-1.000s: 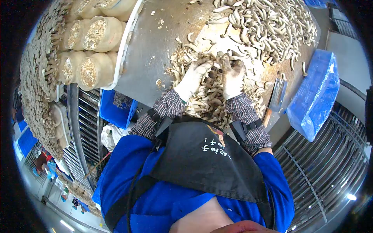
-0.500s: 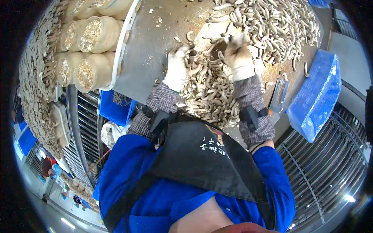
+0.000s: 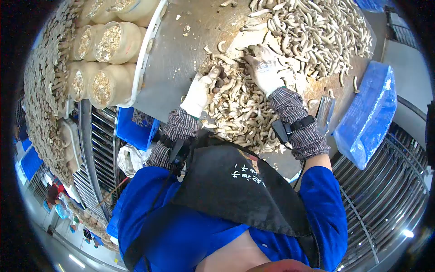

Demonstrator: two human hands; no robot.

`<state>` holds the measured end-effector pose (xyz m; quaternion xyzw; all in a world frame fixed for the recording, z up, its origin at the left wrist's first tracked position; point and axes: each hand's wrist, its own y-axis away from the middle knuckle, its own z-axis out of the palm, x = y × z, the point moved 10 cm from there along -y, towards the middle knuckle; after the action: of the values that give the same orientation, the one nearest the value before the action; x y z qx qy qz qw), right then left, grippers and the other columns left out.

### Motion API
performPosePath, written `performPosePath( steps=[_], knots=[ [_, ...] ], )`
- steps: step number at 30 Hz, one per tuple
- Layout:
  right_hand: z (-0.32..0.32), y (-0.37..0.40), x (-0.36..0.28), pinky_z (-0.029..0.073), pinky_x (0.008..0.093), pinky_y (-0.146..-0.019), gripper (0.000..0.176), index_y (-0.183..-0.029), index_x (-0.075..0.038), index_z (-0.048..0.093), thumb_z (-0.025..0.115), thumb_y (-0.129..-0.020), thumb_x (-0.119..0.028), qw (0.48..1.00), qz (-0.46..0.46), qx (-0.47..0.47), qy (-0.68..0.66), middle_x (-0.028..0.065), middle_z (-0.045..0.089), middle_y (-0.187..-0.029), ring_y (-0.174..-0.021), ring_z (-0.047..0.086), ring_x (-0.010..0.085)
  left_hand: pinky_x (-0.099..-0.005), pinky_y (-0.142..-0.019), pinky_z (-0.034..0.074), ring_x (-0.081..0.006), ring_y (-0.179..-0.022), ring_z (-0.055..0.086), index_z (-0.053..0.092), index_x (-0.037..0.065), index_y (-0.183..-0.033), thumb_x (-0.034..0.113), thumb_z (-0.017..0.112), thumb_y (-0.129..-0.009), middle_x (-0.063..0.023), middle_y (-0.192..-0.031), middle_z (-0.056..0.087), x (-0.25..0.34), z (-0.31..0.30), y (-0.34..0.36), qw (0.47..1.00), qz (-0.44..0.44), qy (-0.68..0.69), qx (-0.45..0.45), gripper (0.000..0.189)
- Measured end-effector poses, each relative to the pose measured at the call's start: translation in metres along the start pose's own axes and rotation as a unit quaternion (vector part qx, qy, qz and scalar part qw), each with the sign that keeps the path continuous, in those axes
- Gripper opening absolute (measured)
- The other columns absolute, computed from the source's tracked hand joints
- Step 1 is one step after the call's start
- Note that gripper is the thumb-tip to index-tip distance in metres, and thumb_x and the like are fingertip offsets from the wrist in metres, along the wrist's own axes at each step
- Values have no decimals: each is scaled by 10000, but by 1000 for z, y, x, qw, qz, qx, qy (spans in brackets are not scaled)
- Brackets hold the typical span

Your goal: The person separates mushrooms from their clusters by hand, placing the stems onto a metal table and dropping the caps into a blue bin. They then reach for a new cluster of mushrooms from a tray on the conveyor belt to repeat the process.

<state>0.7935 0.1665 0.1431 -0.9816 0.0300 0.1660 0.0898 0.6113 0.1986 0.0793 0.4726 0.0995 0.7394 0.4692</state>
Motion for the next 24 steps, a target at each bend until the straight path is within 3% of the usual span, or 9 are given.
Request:
performPosePath(
  steps=[7,14,16,17,19,20,21,23,24],
  knots=[
    [-37,7,-64,422,464,-1015,284,-1073,-27,637,635,-793,-75,984,-138,-36,-105,168,601,-1181,-1169,538,361,-274,-805,488,-122,-912,593,599,-48,-1209,257,646,-931,-80,-1031,665,34,41,2,919,107,-377,-49,416],
    [-54,18,-77,476,465,-925,308,-1143,-9,612,597,-869,-148,965,-178,-83,-174,186,615,-1150,-1078,589,369,-302,-817,499,-165,-887,614,628,-42,-1152,250,618,-941,-90,-1010,703,27,57,16,916,52,-384,-99,361],
    [-43,20,-69,503,452,-845,315,-1158,1,599,576,-920,-204,977,-78,-96,-175,203,637,-1064,-963,627,374,-334,-931,495,-232,-1025,655,603,-43,-1230,155,608,-933,-165,-1090,698,15,36,3,886,49,-460,-12,357],
    [-34,20,-65,512,439,-794,331,-1167,3,590,569,-949,-245,976,-10,-127,-178,223,649,-1010,-900,639,395,-356,-927,502,-286,-1034,662,595,-35,-1228,135,613,-923,-185,-1027,699,19,40,8,831,159,-533,16,350],
    [-26,21,-58,510,421,-791,340,-1161,2,600,561,-962,-271,940,156,-151,-262,234,661,-992,-887,655,373,-364,-844,535,-276,-940,676,586,-34,-1187,141,609,-924,-162,-943,700,45,60,27,837,326,-438,38,317],
    [-19,25,-50,520,346,-886,419,-1188,69,605,621,-945,-272,878,285,-197,-331,245,682,-1074,-1032,668,301,-331,-670,555,-206,-741,663,597,0,-1086,185,577,-950,-103,-831,677,49,57,25,849,286,-437,78,230],
    [-3,25,-46,499,329,-737,317,-1076,33,643,574,-970,-258,839,286,-174,-429,134,700,-919,-801,628,176,-331,-670,555,-206,-741,663,597,0,-1086,185,577,-950,-103,-831,677,65,63,29,849,288,-436,78,230],
    [11,32,5,493,318,-706,287,-1032,33,653,589,-970,-241,823,347,-32,-449,79,689,-887,-793,597,145,-248,-494,485,-114,-591,589,603,57,-984,238,542,-981,-38,-753,635,48,24,24,980,75,-123,137,192],
    [-32,15,12,496,298,-704,277,-1021,16,652,614,-963,-253,783,379,48,-490,76,686,-863,-799,611,163,-189,-432,404,-85,-545,560,607,97,-962,294,524,-994,-11,-724,610,42,2,15,984,106,-26,141,217]
  ],
)
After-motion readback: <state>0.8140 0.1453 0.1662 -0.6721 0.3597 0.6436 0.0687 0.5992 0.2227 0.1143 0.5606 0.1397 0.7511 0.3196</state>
